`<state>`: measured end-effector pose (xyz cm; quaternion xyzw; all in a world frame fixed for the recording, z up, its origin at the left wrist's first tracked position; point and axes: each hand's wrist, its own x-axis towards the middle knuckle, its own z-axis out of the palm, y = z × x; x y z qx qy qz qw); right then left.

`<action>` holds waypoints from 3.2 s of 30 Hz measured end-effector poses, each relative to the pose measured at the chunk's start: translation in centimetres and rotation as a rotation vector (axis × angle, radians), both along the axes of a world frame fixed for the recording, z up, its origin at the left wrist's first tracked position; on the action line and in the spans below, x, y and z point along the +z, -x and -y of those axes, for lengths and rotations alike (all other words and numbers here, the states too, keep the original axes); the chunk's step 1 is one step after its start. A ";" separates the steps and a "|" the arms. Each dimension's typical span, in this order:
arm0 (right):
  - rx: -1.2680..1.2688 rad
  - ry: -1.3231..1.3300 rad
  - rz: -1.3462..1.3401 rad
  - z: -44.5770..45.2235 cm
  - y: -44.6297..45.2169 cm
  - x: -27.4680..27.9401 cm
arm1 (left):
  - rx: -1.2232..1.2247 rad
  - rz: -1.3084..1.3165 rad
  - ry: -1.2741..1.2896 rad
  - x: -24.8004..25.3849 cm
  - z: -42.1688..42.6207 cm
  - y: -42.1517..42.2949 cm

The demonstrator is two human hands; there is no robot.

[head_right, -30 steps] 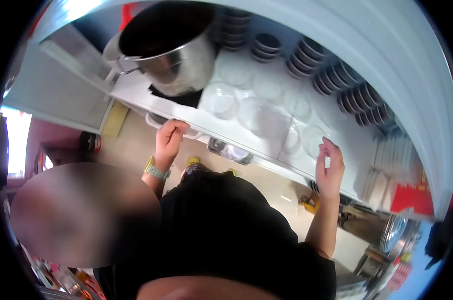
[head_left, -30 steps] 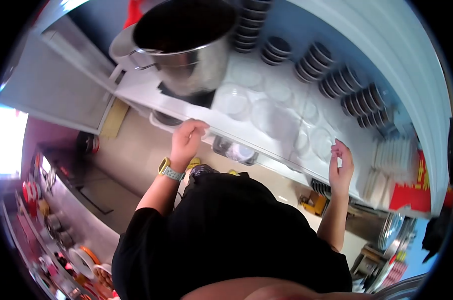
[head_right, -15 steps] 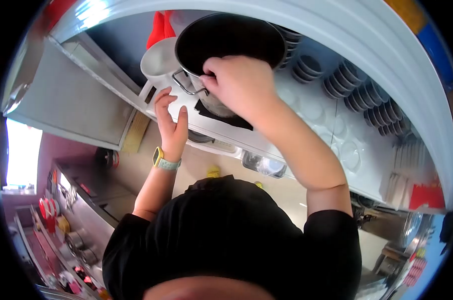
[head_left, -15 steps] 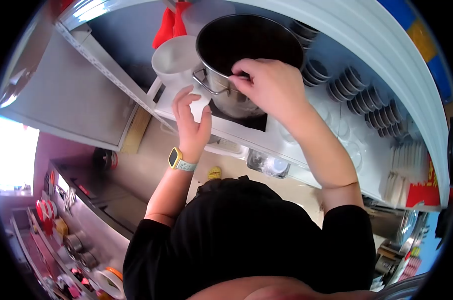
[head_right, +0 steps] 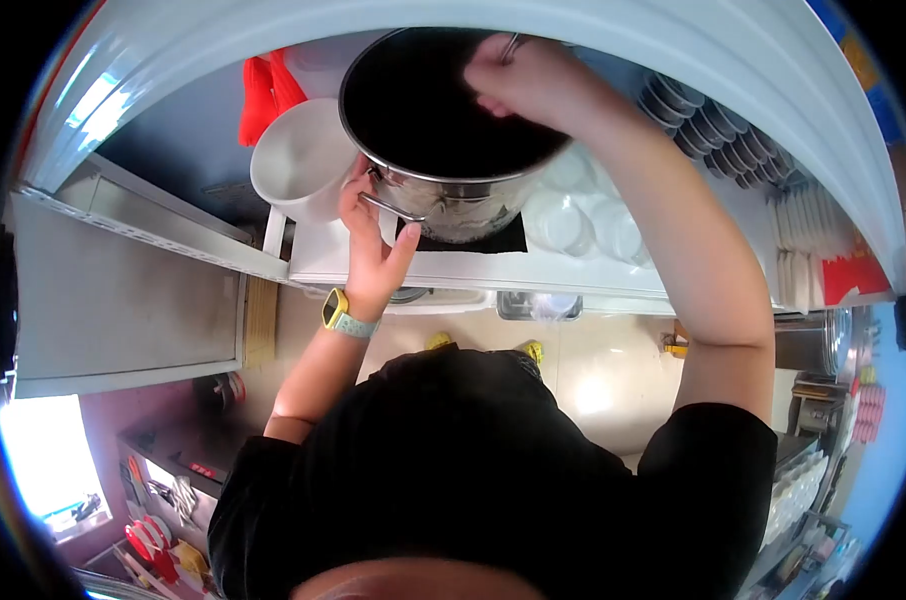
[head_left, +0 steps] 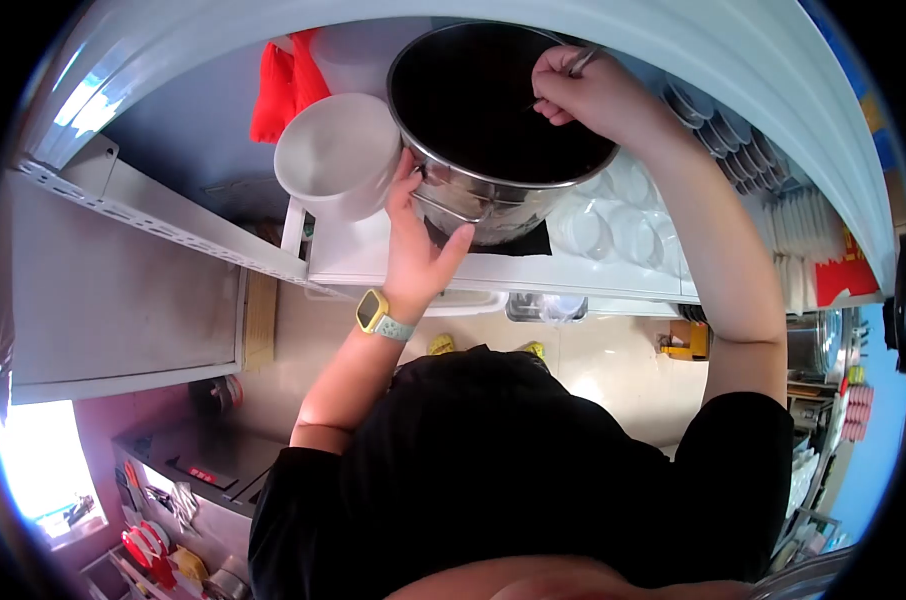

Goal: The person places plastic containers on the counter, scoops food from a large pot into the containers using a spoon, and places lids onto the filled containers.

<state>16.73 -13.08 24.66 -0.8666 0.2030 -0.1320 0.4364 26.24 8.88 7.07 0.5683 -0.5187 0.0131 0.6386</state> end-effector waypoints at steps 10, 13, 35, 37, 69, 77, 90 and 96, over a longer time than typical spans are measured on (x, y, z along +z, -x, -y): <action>0.211 0.629 0.415 -0.5 -3.2 -2.6 | -0.010 -0.004 -0.021 0.1 -0.5 -1.3; 0.228 0.556 -0.024 -2.1 -3.9 -2.3 | -0.027 0.014 -0.033 0.5 -0.8 -1.5; -0.306 -0.433 0.202 -1.4 5.6 -0.1 | -0.004 -0.032 -0.077 1.0 -0.8 -0.7; -0.368 -0.548 0.272 -0.7 6.7 -0.2 | -0.005 -0.021 -0.076 0.8 -0.7 -0.9; -0.356 -0.718 0.474 8.1 13.5 -3.5 | 0.041 -0.390 0.158 -1.7 2.3 2.4; -0.454 -0.777 0.616 12.0 17.7 -2.3 | 0.148 -0.338 0.083 -1.4 2.4 2.8; -0.624 -0.837 0.565 14.7 28.2 -15.4 | 0.226 -0.424 0.143 -1.1 3.5 3.4; -0.561 -0.392 0.397 9.5 26.6 -19.9 | 0.245 -0.444 0.126 -1.0 3.4 3.5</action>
